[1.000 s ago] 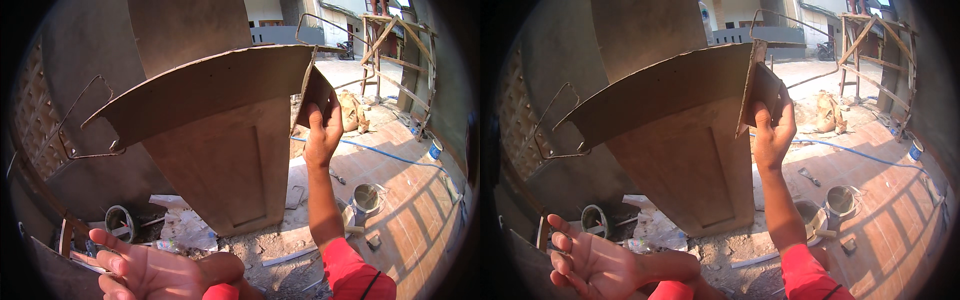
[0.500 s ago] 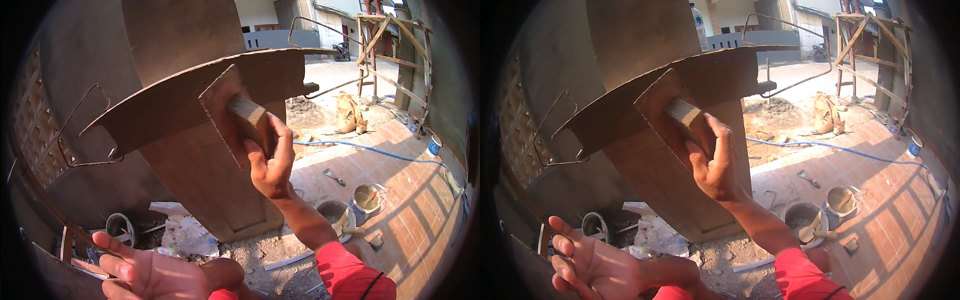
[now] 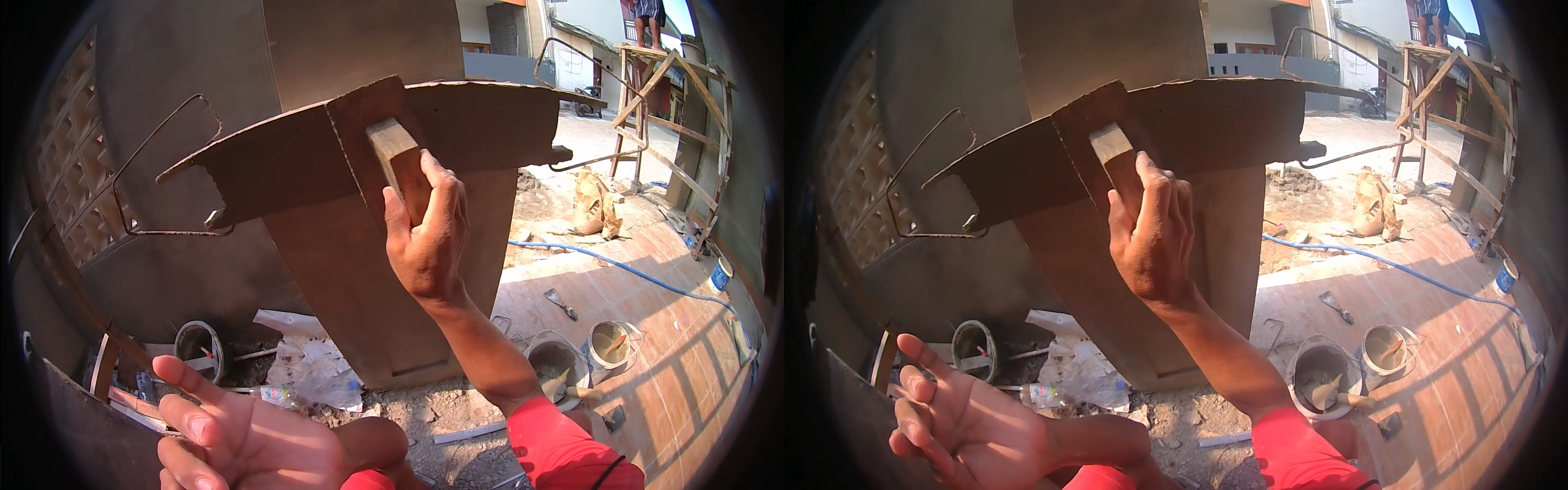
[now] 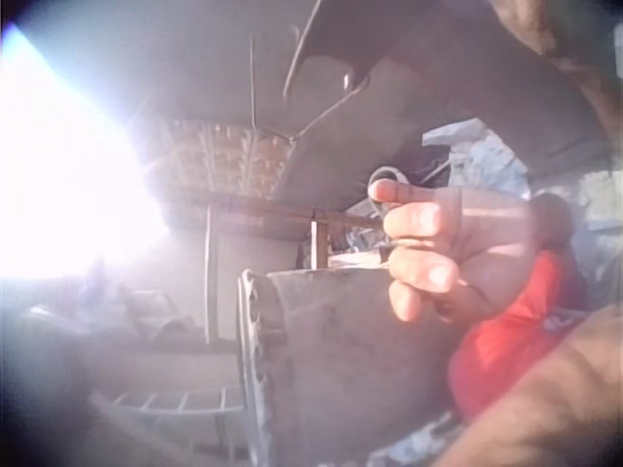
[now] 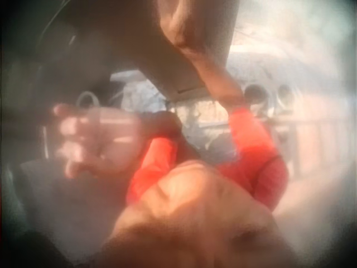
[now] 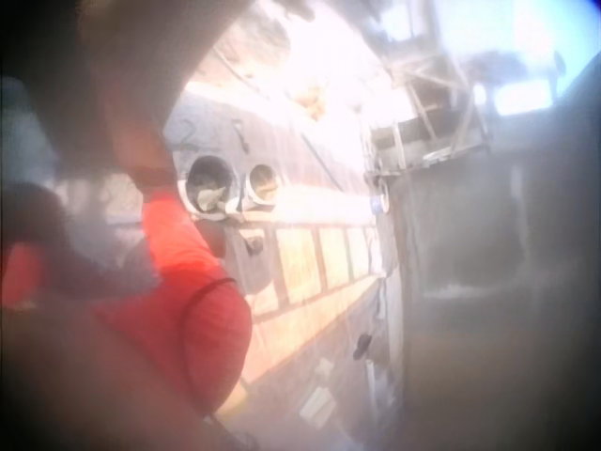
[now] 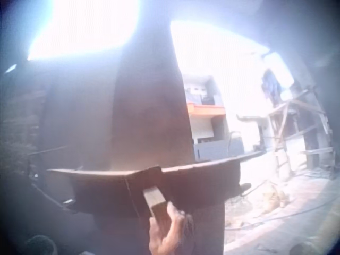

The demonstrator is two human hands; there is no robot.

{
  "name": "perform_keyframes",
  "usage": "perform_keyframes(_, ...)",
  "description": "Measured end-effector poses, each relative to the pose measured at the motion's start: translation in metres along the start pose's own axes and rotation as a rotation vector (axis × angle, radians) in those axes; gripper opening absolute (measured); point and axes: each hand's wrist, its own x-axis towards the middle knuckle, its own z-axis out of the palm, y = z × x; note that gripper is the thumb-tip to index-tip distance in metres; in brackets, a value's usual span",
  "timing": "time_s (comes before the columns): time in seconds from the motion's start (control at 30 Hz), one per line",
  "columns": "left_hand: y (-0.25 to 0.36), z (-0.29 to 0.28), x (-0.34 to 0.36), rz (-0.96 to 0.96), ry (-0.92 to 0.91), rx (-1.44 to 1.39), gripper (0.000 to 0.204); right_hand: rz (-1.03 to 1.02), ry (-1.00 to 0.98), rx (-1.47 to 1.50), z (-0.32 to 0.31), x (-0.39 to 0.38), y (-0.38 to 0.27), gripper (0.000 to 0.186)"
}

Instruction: The person scoops plaster from a bucket with a trowel and applies it to a vertical wall surface, smoothing the material with a rectangular block. The person repeatedly reloads the trowel and continues smoothing the wall area.

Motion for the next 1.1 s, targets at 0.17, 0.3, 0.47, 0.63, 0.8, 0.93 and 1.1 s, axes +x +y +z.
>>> perform_keyframes(0.17,0.006,-0.005,0.006,0.006,0.004,0.025,0.017,0.118,-0.284,0.463,0.030,-0.019,-0.060,0.051)
perform_keyframes(0.3,0.012,-0.008,0.008,0.015,0.006,0.033,0.017,0.561,-0.205,1.043,-0.018,-0.008,-0.039,0.048)
perform_keyframes(0.47,0.011,0.004,0.025,0.000,0.026,0.020,0.018,0.503,0.203,0.740,-0.073,0.024,0.040,0.044)
perform_keyframes(0.63,0.013,-0.018,0.014,0.016,-0.028,0.015,0.021,0.377,0.186,0.192,-0.067,0.035,0.055,0.045)
perform_keyframes(0.8,0.016,-0.032,0.018,0.066,0.061,0.135,0.033,0.229,0.061,0.024,-0.015,0.014,0.009,0.050)
perform_keyframes(0.93,0.033,-0.060,0.013,0.057,0.061,0.512,0.046,0.088,-0.025,0.157,0.041,-0.001,-0.044,0.051)
perform_keyframes(1.1,0.037,-0.051,0.020,0.048,0.161,0.465,0.030,-0.075,-0.210,0.260,0.097,-0.022,-0.100,0.056)
